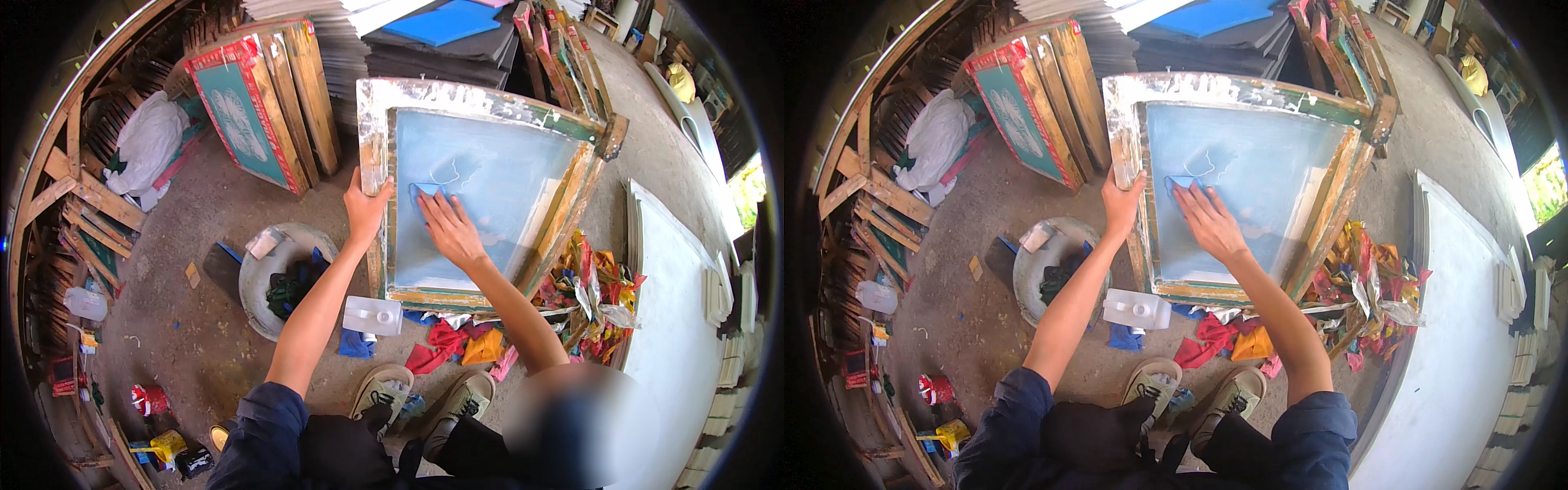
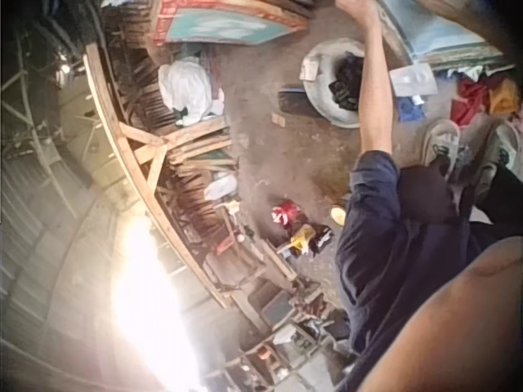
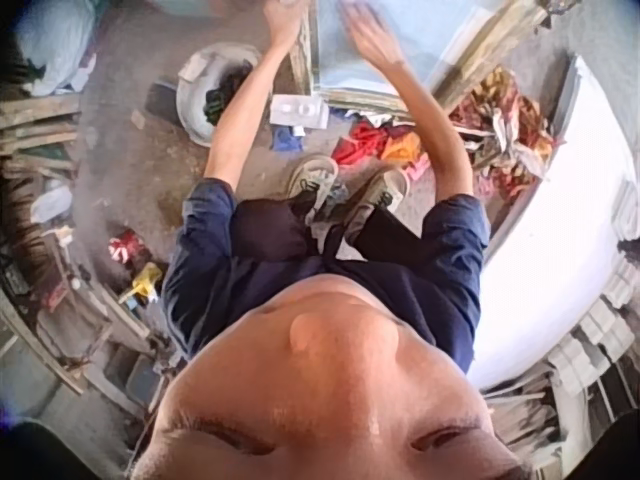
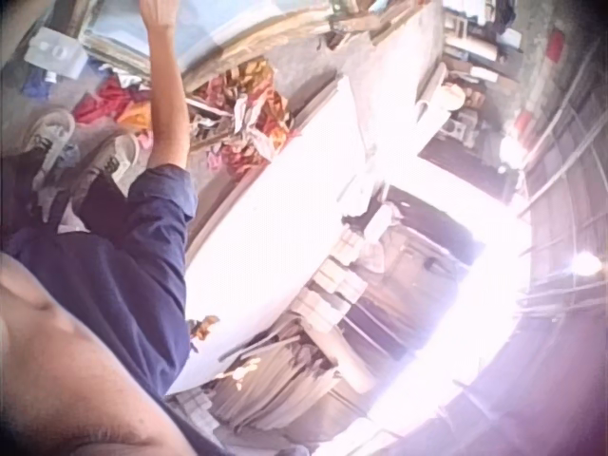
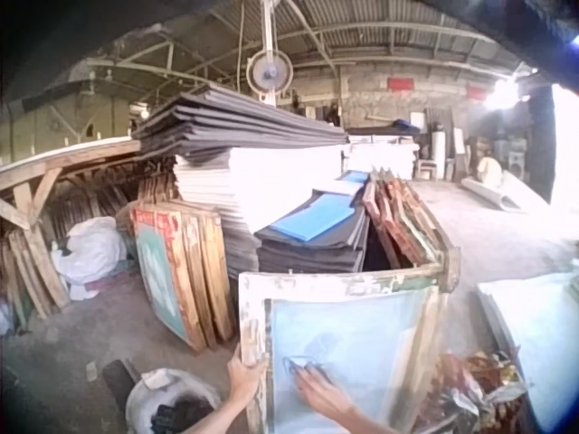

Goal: The person cleans a rectangular glass pane set in a wooden frame. They pour liquid from a white bottle onto the glass and wipe it with a blue cloth, then switch to a red cloth to continue wiping the surface. The person repeatedly pours liquid and wipes the glass with both cloths throughout the clip.

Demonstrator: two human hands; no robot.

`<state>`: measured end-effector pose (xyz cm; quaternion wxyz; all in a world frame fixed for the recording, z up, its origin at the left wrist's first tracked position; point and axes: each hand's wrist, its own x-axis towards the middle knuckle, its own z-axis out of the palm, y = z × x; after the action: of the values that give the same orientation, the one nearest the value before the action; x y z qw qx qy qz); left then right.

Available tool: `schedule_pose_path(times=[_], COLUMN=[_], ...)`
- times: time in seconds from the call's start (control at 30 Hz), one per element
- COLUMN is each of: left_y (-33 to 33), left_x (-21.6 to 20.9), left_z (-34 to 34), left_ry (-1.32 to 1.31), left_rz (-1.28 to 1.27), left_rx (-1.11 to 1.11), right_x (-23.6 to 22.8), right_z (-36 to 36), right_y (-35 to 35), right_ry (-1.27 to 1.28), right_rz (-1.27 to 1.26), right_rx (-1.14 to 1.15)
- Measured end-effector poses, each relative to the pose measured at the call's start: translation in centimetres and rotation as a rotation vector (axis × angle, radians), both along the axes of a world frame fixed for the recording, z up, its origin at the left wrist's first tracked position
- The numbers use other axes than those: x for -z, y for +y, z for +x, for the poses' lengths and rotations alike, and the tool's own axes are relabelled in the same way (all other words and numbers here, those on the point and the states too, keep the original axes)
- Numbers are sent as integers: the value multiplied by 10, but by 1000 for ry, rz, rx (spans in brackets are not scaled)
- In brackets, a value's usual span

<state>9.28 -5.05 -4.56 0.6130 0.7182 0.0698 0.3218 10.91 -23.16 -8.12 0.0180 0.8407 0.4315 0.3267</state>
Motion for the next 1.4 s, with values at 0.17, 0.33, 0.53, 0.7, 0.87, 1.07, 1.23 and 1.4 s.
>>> schedule_pose_path(times=[0.17, 0.33, 0.53, 0.7, 0.87, 1.07, 1.23, 1.4], left_y=[2, 3, 5, 9, -1, 6, 6, 5], left_x=[6, 7, 9, 10, 6, 10, 7, 5], left_z=[9, 16, 19, 18, 19, 17, 17, 16], left_ry=[23, 37, 36, 31, 32, 59, 25, 23], left_rz=[47, 15, -13, -10, -45, 39, 27, 63], left_rx=[-20, -4, 7, 2, 26, -13, 7, -8], right_x=[16, 2, -4, 6, 23, -13, -31, -10], right_z=[5, 25, 39, 17, 34, 46, 48, 34], right_y=[3, -11, -14, -1, -23, -2, 1, 18], right_ry=[107, -61, -11, 56, 18, 84, 31, 127], right_rz=[-10, -65, 40, -109, -214, 46, 13, -104], right_rx=[38, -135, -259, -107, -288, 214, 219, -84])
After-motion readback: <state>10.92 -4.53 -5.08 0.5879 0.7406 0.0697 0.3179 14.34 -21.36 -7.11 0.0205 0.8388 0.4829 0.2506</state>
